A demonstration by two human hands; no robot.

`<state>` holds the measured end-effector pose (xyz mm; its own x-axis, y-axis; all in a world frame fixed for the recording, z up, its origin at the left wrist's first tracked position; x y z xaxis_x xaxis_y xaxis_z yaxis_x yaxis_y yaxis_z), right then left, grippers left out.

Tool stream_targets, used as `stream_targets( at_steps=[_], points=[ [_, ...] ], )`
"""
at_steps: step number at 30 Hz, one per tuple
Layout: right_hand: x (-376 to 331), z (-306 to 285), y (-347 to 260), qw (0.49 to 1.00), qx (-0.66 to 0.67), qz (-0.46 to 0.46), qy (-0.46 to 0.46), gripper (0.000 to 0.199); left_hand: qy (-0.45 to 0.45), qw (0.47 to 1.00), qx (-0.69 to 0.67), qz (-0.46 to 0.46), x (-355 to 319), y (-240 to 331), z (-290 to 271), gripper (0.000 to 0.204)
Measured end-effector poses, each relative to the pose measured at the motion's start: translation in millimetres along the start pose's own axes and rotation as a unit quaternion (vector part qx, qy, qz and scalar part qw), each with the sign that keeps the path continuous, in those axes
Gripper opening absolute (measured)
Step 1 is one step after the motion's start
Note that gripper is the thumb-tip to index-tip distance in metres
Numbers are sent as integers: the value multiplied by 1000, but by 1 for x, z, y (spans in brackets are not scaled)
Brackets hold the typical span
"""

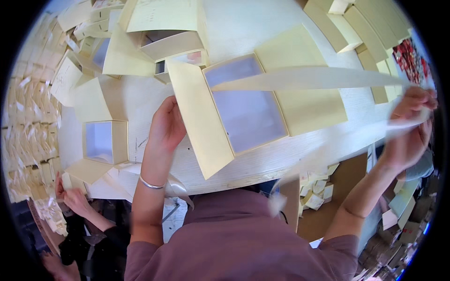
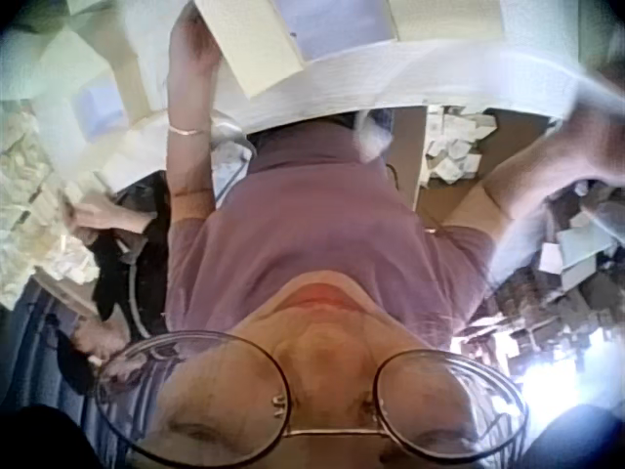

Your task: The person places white ribbons into small cream-colored boxes with clear windows, then closes the lids. The person repeats this process for multiple boxes on a table.

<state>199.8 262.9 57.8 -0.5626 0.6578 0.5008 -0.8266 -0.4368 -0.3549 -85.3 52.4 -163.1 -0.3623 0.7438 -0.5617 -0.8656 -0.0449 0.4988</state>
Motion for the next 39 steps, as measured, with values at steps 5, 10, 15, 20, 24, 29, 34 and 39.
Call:
stream_targets(
  at_steps=[5,10,15,20,24,29,34,39],
  points=[
    [7,-10,-95,962,-249,-89,-68,52,-61,995,-74,19,-4,9,8,19],
    [13,-21,-154,636,-718,-255,124,40,-59,994,-96,12,16,10,11,16],
    [44,-16,-176,853,-501,-144,28,60,-29,996,-21,85,13,32,-2,18],
    [52,33,-125,419,-868,-251,-88,42,-29,990,58,127,1,24,17,21],
    [54,56,-67,396,-879,-237,-122,20,-85,994,12,71,5,-14,41,13],
    [49,98,84,440,-815,-135,-352,10,-42,935,39,351,-40,37,47,13],
    [38,63,143,648,-683,120,-315,11,-93,846,232,472,-112,70,119,25],
    [20,49,168,692,-608,318,-226,16,-97,701,491,508,-135,53,159,23]
  ],
)
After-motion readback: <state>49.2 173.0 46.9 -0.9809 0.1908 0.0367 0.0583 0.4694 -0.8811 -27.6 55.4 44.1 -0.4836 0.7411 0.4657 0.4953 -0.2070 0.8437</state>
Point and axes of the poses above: each hand's wrist, its own x-axis towards the middle knuckle, its own z-axis out of the palm, y = z × x, the point moved 8 cm from there along x, towards the middle knuckle, and after that the axes turned 6 degrees about -z, right-handed, at the moved point
